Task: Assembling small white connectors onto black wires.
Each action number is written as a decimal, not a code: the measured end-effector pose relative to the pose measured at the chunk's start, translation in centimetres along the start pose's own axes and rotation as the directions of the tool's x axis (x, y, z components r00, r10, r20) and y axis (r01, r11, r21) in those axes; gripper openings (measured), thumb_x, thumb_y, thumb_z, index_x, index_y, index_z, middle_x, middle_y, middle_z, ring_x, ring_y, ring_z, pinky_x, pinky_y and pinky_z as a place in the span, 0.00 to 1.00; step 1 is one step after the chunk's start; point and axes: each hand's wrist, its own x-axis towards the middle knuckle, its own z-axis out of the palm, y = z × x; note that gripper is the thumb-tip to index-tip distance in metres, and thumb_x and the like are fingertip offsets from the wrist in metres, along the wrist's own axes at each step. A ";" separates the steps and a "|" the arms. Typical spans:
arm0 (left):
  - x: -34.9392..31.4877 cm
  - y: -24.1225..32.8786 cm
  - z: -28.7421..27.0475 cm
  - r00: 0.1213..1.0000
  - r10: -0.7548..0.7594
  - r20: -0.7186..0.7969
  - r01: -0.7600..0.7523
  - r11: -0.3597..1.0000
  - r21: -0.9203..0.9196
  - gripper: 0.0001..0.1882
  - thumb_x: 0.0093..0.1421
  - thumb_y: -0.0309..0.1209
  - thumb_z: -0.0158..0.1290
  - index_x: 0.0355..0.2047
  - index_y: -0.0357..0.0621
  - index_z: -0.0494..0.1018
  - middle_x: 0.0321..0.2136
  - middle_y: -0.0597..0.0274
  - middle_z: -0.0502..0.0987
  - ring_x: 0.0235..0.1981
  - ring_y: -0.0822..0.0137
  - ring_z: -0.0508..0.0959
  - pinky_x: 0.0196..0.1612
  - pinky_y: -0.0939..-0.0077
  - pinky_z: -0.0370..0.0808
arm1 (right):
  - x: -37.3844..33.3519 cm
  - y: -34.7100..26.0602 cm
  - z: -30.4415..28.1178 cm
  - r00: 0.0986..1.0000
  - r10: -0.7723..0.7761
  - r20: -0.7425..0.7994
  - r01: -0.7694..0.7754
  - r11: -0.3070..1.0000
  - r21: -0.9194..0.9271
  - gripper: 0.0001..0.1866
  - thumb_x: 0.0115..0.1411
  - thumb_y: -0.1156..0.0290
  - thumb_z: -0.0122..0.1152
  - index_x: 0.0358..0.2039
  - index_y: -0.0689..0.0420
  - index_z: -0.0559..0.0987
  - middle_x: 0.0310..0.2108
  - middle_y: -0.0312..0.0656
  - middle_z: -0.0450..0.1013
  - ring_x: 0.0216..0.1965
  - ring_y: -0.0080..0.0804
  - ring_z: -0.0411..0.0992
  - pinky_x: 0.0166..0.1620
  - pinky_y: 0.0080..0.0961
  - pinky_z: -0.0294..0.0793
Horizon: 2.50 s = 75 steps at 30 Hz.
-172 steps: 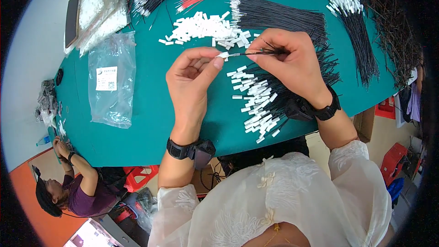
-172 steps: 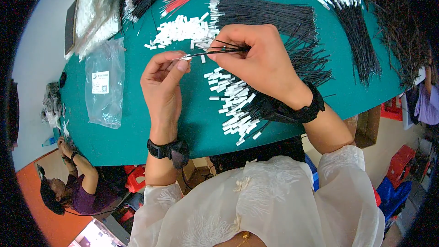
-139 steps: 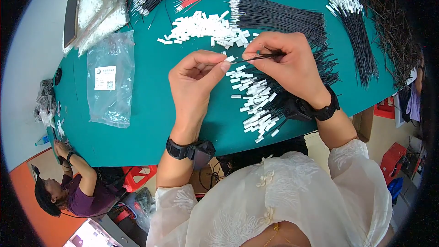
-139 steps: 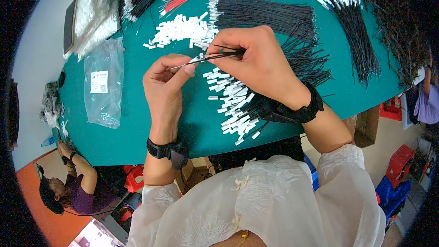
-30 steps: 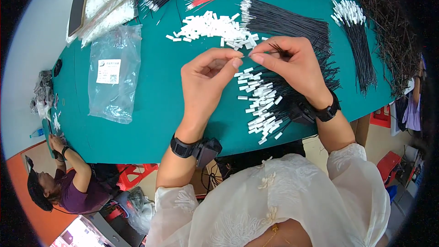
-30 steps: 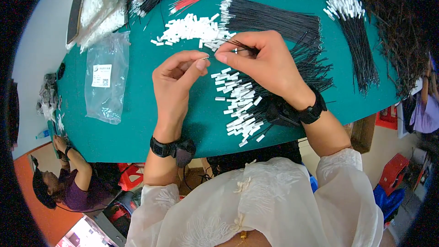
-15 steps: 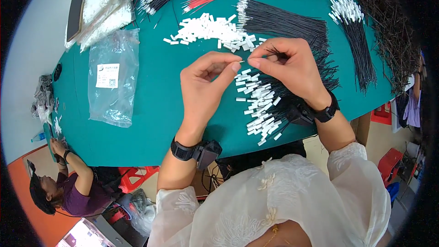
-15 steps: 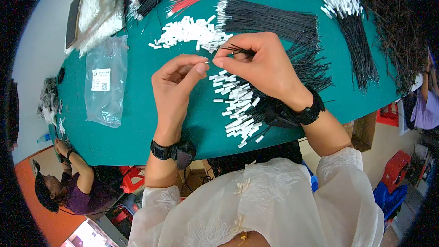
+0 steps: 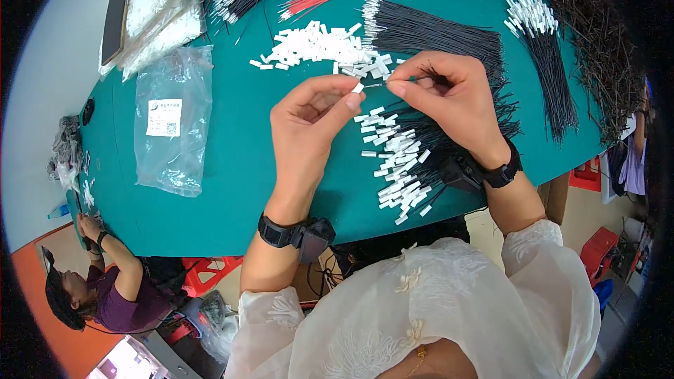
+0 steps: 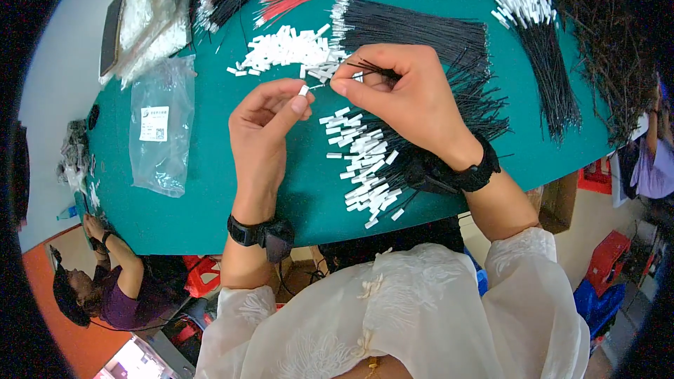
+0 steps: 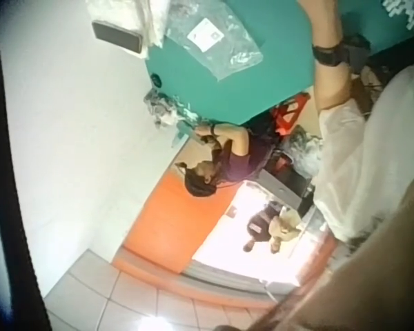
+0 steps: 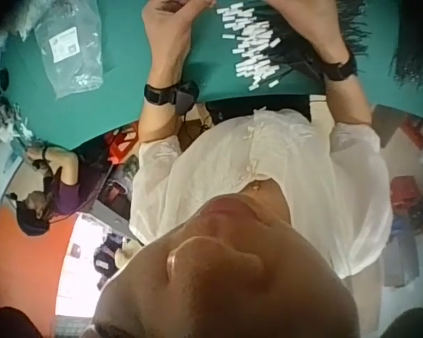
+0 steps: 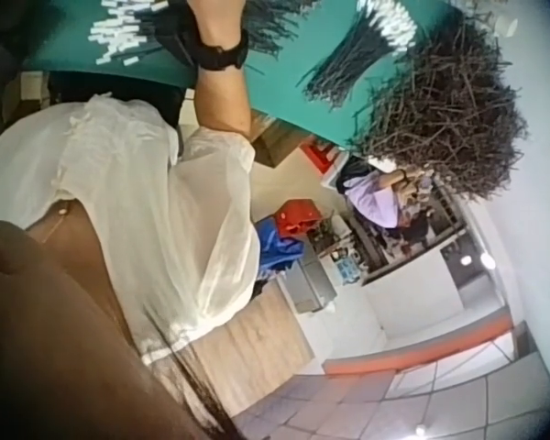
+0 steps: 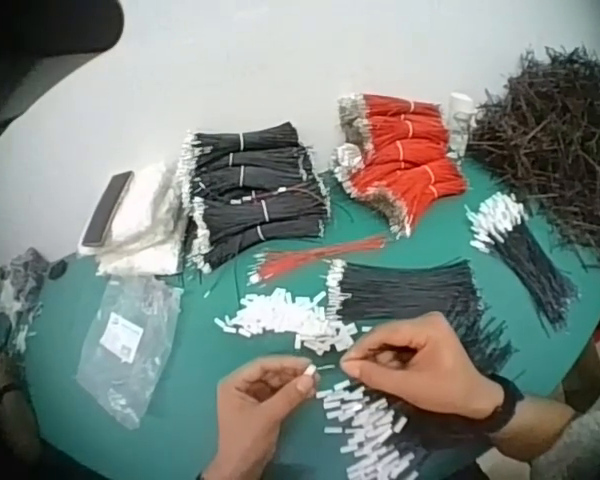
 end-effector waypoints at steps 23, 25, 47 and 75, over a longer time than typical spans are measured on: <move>0.0 0.0 -0.3 1.000 0.022 -0.019 -0.022 1.000 0.012 0.12 0.54 0.18 0.60 0.40 0.34 0.78 0.32 0.61 0.80 0.35 0.73 0.79 0.40 0.83 0.74 | -0.1 -0.1 0.1 0.999 -0.050 0.001 0.050 0.996 -0.069 0.04 0.53 0.79 0.67 0.31 0.63 0.81 0.23 0.28 0.72 0.22 0.09 0.56 0.24 0.11 0.54; 0.0 -0.2 -0.4 0.999 0.029 -0.025 -0.029 1.000 0.005 0.11 0.54 0.18 0.60 0.39 0.34 0.78 0.33 0.61 0.80 0.36 0.73 0.79 0.41 0.83 0.74 | -0.1 0.0 0.1 0.999 -0.053 0.004 0.053 0.996 -0.071 0.04 0.53 0.80 0.67 0.31 0.63 0.81 0.24 0.28 0.72 0.21 0.09 0.56 0.24 0.11 0.54; 0.1 -0.1 -0.6 1.000 -0.030 -0.006 0.030 0.999 0.026 0.07 0.61 0.29 0.58 0.33 0.37 0.77 0.26 0.64 0.79 0.26 0.79 0.73 0.31 0.86 0.69 | -0.2 -0.5 0.1 0.994 -0.109 0.000 0.108 0.988 -0.112 0.05 0.53 0.81 0.66 0.31 0.64 0.82 0.24 0.30 0.74 0.21 0.09 0.57 0.23 0.10 0.54; 0.0 -0.3 -0.3 1.000 -0.023 0.009 0.023 0.999 0.035 0.06 0.60 0.28 0.59 0.33 0.37 0.78 0.26 0.64 0.79 0.27 0.79 0.73 0.32 0.86 0.69 | -0.3 -0.6 0.3 0.983 -0.179 0.026 0.181 0.976 -0.125 0.05 0.52 0.81 0.66 0.32 0.62 0.82 0.26 0.34 0.77 0.20 0.10 0.60 0.22 0.11 0.57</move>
